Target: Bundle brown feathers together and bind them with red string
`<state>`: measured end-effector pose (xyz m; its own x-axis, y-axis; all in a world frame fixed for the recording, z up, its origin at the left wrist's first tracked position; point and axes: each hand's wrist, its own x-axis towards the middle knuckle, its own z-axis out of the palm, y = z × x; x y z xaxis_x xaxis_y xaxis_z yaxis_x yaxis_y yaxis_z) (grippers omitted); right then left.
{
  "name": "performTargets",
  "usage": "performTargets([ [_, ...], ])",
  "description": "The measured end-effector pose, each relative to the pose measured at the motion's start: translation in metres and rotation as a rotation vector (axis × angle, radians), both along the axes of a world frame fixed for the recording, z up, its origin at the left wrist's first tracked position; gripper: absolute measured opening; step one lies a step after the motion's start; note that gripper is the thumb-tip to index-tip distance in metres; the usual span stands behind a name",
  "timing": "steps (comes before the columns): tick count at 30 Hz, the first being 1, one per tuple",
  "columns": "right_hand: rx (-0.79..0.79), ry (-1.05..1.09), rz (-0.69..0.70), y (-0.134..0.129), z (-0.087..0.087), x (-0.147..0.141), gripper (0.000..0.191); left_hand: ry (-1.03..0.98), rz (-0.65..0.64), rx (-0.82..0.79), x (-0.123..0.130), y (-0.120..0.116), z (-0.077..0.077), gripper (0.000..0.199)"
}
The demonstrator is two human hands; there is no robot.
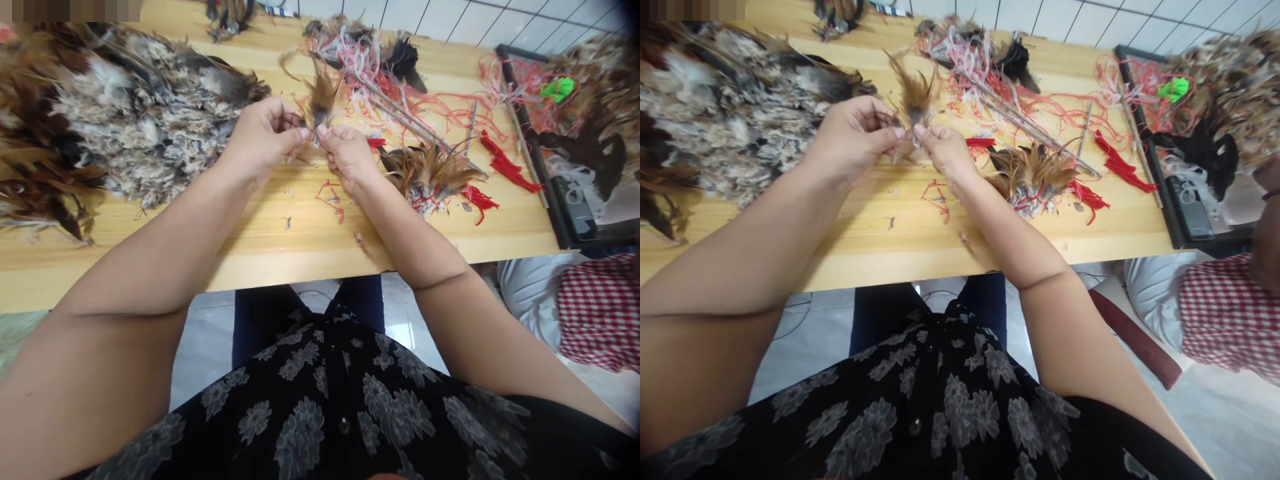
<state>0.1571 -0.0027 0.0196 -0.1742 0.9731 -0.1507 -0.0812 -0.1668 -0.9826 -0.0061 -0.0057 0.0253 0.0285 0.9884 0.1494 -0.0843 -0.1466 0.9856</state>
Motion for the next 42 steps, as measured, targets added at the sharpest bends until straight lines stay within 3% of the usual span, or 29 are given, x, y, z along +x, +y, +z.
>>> performTargets([
  [9,-0.038,-0.081,0.264,0.000,0.006,0.012,0.056,0.002,-0.004,-0.090,-0.005,0.006,-0.005,0.041],
  [14,-0.043,-0.029,0.112,-0.006,0.009,0.000,0.045,-0.009,-0.039,-0.076,-0.003,0.004,-0.005,0.035],
  [17,-0.053,-0.107,0.023,-0.010,0.015,-0.007,0.045,-0.048,-0.059,-0.054,-0.009,0.006,-0.003,0.026],
  [19,-0.026,-0.112,-0.002,-0.012,0.022,-0.009,0.048,-0.015,-0.004,-0.006,-0.019,0.008,0.001,0.020],
  [21,-0.008,-0.098,-0.024,-0.013,0.028,-0.008,0.049,0.163,0.094,0.046,-0.031,0.008,0.008,0.016],
  [23,-0.016,-0.116,-0.053,-0.014,0.033,-0.006,0.049,0.464,0.128,0.040,-0.041,0.007,0.015,0.014],
  [25,-0.026,-0.137,-0.069,-0.012,0.034,-0.004,0.048,0.699,0.084,0.011,-0.047,0.007,0.019,0.012],
  [27,-0.013,-0.136,-0.076,-0.009,0.032,-0.002,0.049,0.777,0.016,0.019,-0.047,0.007,0.016,0.011],
  [30,0.031,-0.143,-0.082,-0.004,0.025,0.001,0.049,0.784,-0.047,0.083,-0.044,0.012,0.002,0.022],
  [34,0.024,-0.150,-0.097,0.003,0.017,0.001,0.049,0.911,-0.031,0.114,-0.042,0.018,-0.013,0.026],
  [38,0.051,-0.167,-0.094,0.005,0.012,0.002,0.046,0.905,0.018,0.219,-0.045,0.019,-0.008,0.021],
  [42,0.088,-0.162,-0.088,0.003,0.009,0.004,0.045,0.669,0.139,0.207,-0.047,0.019,0.003,0.013],
])
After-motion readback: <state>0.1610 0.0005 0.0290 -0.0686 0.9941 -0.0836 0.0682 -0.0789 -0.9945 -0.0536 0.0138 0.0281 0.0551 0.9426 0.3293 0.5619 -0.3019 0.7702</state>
